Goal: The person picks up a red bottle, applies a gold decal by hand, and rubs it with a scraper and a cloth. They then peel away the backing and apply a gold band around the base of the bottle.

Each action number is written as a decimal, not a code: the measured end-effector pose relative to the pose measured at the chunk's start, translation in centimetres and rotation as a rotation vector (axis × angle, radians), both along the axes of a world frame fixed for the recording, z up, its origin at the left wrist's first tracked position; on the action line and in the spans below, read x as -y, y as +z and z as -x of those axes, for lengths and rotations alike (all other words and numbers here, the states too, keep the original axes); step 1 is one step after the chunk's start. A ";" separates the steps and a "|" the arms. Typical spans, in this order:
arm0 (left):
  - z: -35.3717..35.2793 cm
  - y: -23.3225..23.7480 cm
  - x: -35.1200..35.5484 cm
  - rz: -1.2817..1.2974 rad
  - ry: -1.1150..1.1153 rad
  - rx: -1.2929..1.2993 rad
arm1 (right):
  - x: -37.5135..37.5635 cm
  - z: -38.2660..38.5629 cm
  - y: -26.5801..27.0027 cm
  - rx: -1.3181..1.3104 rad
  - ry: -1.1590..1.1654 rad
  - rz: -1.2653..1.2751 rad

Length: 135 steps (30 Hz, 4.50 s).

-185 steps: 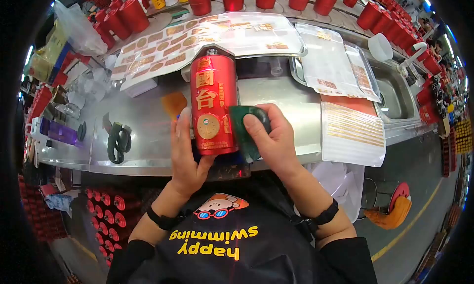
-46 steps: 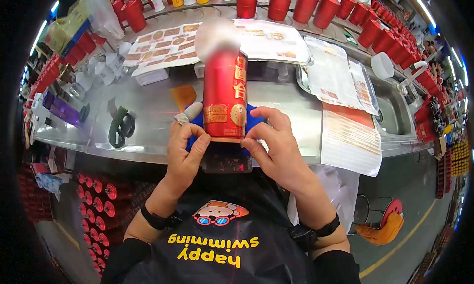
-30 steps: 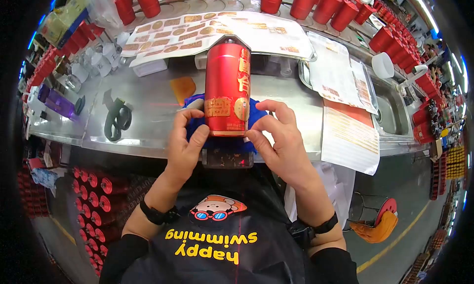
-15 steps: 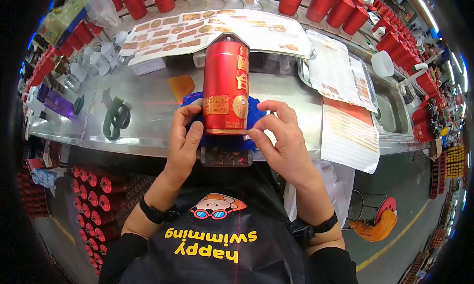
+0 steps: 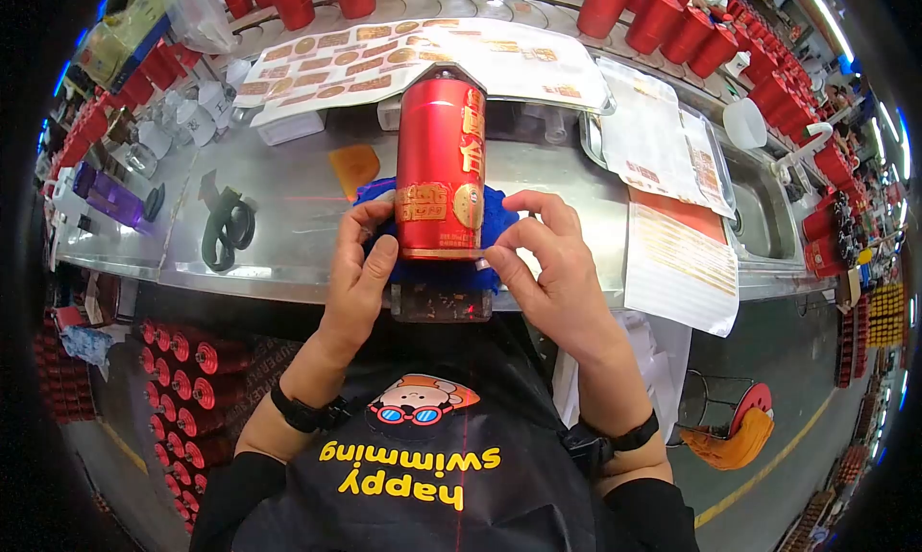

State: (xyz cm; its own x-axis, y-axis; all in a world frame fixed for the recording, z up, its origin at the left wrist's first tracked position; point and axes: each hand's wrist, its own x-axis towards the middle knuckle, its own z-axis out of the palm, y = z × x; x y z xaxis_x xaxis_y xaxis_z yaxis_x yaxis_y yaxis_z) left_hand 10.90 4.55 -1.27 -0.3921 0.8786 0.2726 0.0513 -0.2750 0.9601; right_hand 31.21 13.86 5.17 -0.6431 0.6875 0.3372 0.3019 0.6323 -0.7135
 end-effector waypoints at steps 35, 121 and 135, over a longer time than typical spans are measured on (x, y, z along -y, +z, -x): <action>0.1 -0.5 -0.1 0.006 0.000 -0.014 | 0.2 -0.2 0.9 -0.058 0.032 0.026; -0.4 3.2 -1.1 -0.552 -0.001 -1.219 | -1.4 -1.7 -1.7 -0.156 0.099 0.238; 0.3 1.5 -1.5 -0.579 0.054 -1.151 | -1.5 -1.5 -1.3 -0.136 0.102 0.323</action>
State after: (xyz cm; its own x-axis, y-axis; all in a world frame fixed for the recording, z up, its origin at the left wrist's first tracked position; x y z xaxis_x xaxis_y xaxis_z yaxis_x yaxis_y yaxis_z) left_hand 10.63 6.05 0.26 0.2906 0.5099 0.8097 0.7891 -0.6063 0.0986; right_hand 32.73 15.41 3.87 -0.6779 0.7074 0.2001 0.1379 0.3898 -0.9105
